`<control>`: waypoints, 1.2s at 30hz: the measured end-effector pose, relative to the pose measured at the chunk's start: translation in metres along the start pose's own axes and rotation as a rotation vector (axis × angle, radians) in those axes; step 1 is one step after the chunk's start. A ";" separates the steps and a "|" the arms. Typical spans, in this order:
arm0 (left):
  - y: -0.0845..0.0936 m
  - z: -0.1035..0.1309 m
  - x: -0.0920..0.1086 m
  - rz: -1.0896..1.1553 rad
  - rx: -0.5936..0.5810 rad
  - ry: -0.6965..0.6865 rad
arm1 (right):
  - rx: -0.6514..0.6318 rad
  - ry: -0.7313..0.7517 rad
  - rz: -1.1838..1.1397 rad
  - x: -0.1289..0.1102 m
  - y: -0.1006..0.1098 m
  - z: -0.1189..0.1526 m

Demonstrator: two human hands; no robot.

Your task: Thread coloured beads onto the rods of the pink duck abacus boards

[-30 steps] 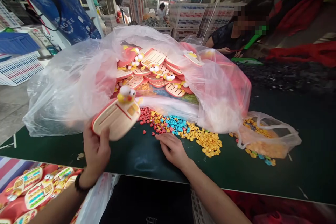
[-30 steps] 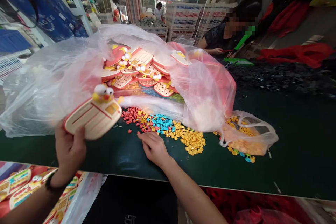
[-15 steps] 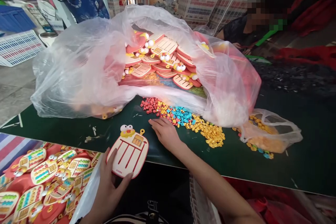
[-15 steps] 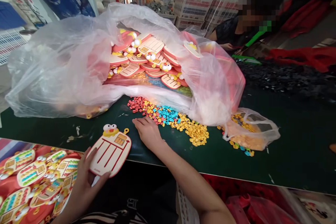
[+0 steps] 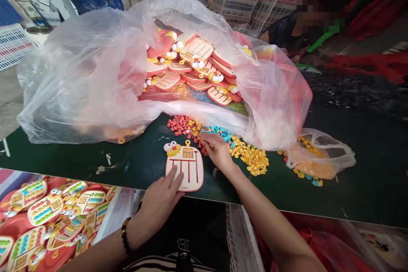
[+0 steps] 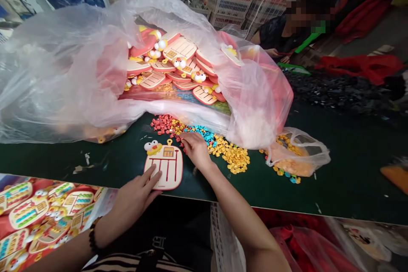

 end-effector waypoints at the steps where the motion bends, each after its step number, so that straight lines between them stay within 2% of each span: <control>1: 0.001 -0.010 0.004 -0.001 -0.002 -0.024 | 0.051 -0.051 -0.020 -0.001 0.004 0.004; 3: 0.002 -0.026 0.009 0.032 0.034 -0.073 | 0.086 -0.101 -0.012 -0.005 0.003 0.012; 5: -0.002 -0.034 0.012 0.088 0.073 -0.125 | 0.049 -0.091 0.068 -0.011 -0.004 0.018; 9: -0.017 -0.034 0.012 0.140 0.053 -0.174 | -0.061 0.006 0.272 -0.019 -0.017 0.024; 13: -0.020 -0.032 0.012 0.151 0.033 -0.166 | -0.098 0.107 0.343 -0.025 -0.011 0.030; 17: -0.017 -0.032 0.012 0.158 0.031 -0.168 | -0.101 0.081 0.338 -0.037 -0.003 0.047; 21: -0.017 -0.030 0.010 0.188 0.035 -0.170 | -0.133 0.013 0.275 -0.061 -0.007 0.067; 24: -0.018 -0.030 0.008 0.209 0.046 -0.150 | -0.147 0.007 0.139 -0.072 -0.008 0.066; 27: -0.021 -0.032 0.009 0.154 0.036 -0.160 | -0.027 -0.064 0.072 -0.053 0.008 0.049; 30: -0.024 -0.032 0.012 0.087 0.011 -0.183 | 0.103 -0.157 0.234 -0.017 0.028 0.033; 32: -0.024 -0.030 0.015 0.078 0.012 -0.212 | 0.092 -0.152 0.337 0.000 0.032 0.025; 36: -0.022 -0.025 0.024 0.097 0.022 -0.291 | -0.017 -0.107 0.457 0.019 0.023 0.014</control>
Point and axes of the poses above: each hand's wrist, its own z-axis away from the middle knuckle, its own y-axis out of the back of the hand, x = y × z, the point moved 6 cm from there along -z, towards the middle knuckle, and after that the axes turned 8 degrees about x, right-handed, at the moved point
